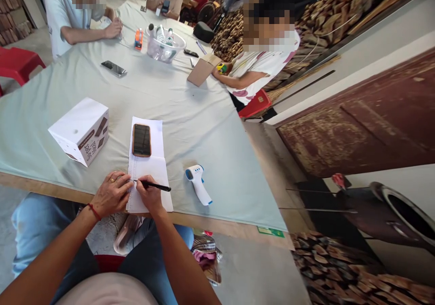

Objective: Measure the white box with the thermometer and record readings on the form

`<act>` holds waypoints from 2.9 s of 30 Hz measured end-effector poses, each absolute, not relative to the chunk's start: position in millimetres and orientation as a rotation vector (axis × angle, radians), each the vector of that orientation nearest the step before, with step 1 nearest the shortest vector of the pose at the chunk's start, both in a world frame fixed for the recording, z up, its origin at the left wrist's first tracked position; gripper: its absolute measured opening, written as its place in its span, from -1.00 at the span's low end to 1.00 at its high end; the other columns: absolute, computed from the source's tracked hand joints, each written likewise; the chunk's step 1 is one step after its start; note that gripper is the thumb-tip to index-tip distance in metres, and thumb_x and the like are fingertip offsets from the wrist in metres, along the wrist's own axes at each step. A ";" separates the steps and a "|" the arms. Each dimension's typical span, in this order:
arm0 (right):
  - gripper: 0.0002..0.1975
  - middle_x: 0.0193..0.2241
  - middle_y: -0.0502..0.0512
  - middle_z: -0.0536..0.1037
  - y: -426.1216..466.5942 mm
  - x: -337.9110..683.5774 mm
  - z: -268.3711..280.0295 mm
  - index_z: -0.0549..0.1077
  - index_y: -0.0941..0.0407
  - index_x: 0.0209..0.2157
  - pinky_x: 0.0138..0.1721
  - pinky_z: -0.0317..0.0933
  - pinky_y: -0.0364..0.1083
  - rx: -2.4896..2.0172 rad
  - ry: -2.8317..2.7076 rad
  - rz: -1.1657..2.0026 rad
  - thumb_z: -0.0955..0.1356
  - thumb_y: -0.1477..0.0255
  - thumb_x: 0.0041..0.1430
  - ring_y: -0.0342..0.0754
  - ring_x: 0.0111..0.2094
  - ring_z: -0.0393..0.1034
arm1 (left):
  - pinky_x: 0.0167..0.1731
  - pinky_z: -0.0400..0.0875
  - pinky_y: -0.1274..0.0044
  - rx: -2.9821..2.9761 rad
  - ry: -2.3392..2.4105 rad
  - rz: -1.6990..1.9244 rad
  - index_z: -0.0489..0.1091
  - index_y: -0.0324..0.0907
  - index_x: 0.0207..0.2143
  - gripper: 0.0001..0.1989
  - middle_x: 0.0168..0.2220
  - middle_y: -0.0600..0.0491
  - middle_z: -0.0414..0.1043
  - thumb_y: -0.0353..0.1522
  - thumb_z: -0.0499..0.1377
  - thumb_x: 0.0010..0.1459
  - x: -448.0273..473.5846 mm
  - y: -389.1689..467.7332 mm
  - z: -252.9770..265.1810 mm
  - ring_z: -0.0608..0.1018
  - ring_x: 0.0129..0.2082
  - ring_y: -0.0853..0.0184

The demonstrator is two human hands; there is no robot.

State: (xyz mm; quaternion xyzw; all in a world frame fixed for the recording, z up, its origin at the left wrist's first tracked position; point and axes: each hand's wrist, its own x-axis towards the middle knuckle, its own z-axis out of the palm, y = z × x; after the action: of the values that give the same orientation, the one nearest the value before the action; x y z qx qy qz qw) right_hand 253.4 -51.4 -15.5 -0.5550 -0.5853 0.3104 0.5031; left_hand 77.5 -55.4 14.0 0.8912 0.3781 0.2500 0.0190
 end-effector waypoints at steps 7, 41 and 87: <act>-0.87 -0.58 -0.04 0.40 -51.9 253.5 -14.6 0.35 0.08 -0.48 -0.44 0.22 -0.12 -1.335 -1.427 0.749 0.28 0.33 0.06 -0.12 -0.54 0.26 | 0.15 0.27 0.19 2.737 1.170 0.772 0.46 -0.16 -0.04 -0.72 0.06 -0.06 0.42 -0.36 0.08 0.24 77.3 -55.3 12.3 0.35 0.10 0.12; -0.87 -0.59 -0.04 0.39 -51.5 253.4 -15.8 0.33 0.06 -0.51 -0.43 0.22 -0.12 -1.371 -1.384 0.754 0.27 0.32 0.02 -0.11 -0.54 0.25 | 0.14 0.28 0.21 2.727 1.170 0.782 0.47 -0.15 -0.02 -0.70 0.06 -0.07 0.43 -0.36 0.09 0.23 76.6 -54.8 9.6 0.36 0.09 0.12; -0.84 -0.60 -0.03 0.39 -51.7 252.3 -10.7 0.32 0.08 -0.52 -0.42 0.22 -0.11 -1.422 -1.308 0.714 0.25 0.29 -0.01 -0.10 -0.53 0.26 | 0.14 0.26 0.22 2.734 1.176 0.768 0.47 -0.16 -0.02 -0.71 0.06 -0.06 0.43 -0.35 0.09 0.24 76.9 -54.7 9.8 0.36 0.09 0.13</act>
State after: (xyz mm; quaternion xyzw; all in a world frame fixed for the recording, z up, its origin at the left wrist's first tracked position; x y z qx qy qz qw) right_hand 252.3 -51.7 -10.7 -0.5919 -0.5445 0.2971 0.5147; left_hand 76.9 -54.7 9.8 0.8889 0.3824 0.2498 0.0337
